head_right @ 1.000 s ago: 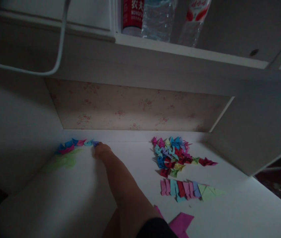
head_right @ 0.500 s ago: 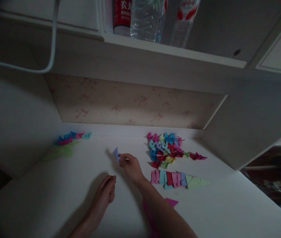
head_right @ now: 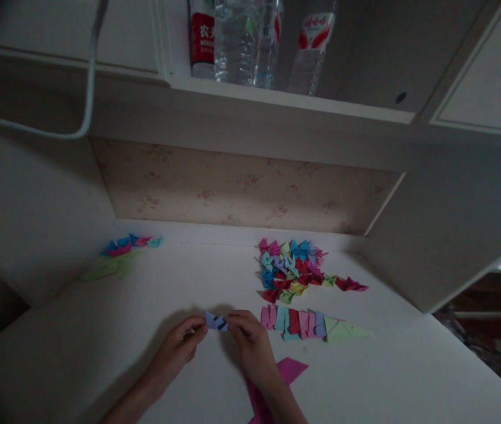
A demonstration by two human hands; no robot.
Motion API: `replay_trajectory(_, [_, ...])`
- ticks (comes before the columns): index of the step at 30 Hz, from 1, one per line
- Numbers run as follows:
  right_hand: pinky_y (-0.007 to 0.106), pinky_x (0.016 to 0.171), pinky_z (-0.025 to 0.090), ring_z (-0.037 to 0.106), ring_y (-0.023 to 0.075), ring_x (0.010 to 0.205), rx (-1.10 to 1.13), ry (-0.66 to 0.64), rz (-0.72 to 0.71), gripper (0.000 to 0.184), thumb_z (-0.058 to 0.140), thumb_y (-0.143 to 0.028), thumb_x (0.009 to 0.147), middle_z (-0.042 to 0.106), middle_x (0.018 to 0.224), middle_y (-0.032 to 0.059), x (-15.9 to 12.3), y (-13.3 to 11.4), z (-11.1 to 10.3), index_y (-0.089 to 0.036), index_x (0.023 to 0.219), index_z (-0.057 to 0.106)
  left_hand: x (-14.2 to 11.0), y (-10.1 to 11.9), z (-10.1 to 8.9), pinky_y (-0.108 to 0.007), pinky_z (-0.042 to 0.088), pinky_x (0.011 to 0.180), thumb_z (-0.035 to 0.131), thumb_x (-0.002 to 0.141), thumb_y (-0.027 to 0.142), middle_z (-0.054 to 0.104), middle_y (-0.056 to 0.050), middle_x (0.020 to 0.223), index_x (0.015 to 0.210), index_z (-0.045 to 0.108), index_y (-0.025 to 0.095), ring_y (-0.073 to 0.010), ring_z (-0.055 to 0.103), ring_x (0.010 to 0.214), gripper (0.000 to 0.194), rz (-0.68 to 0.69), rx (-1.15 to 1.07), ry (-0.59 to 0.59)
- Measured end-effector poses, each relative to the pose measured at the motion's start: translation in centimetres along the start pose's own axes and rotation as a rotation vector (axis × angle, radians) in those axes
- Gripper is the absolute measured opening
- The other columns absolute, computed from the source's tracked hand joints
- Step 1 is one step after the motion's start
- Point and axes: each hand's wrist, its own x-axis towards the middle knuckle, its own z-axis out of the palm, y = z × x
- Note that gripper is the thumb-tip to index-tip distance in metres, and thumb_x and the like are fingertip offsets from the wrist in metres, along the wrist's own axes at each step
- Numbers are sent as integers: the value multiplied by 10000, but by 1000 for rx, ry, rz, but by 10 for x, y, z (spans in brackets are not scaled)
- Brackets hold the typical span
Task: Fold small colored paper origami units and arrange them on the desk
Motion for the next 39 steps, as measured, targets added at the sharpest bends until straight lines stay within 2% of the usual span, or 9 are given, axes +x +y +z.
replay_trajectory(2, [329,799,463,604,218,899,32,41,69,206,593,-375,848,658,974,74,0,4,2,-231,951,699,0,1,-1,-204,208,424,635,738,518,378,80,531,890,641,153,-70,301,442,396,-3,12,6])
replay_trajectory(5, [314,717,474,616,208,803,146,112,208,338,654,-415,790,672,935,71,-2,8,5,-208,1056,625,-2,6,-1,-207,214,439,642,738,483,395,69,528,852,657,152,-74,305,450,351,1,40,31])
replay_trajectory(7, [306,711,476,619,206,810,232,137,243,408,691,-425,749,667,953,69,-3,9,7,-208,1078,589,-4,11,-1,-210,218,447,638,745,455,408,61,542,833,662,146,-75,310,458,322,8,54,53])
replay_trajectory(12, [296,720,462,600,194,792,287,166,236,397,703,-436,734,628,833,27,-4,7,10,-214,1045,594,-7,14,1,-209,224,454,641,741,430,404,52,577,780,652,131,-76,329,485,302,17,45,95])
replay_trajectory(18, [274,618,396,530,176,670,125,7,219,311,599,-495,810,569,679,7,-6,1,11,-186,809,643,-5,7,-1,-201,181,422,659,693,536,315,84,531,823,639,123,-70,274,462,433,-28,-15,111])
replay_trajectory(21, [264,608,374,516,170,666,73,-13,215,329,568,-498,831,564,673,5,-7,-1,11,-185,756,633,-5,8,-2,-195,165,413,674,669,554,293,93,527,808,633,128,-61,244,453,450,-48,-46,98])
replay_trajectory(28, [259,606,378,533,164,653,128,18,246,340,589,-499,817,620,683,23,-6,7,11,-167,829,664,-5,12,0,-189,180,420,679,680,507,315,88,526,791,647,133,-62,259,465,392,-62,-21,105])
replay_trajectory(39, [261,610,384,533,162,647,153,32,257,281,595,-444,826,608,674,8,-6,10,9,-172,861,656,-8,15,2,-203,190,423,667,687,483,336,81,511,870,675,109,-74,272,469,416,-62,27,121])
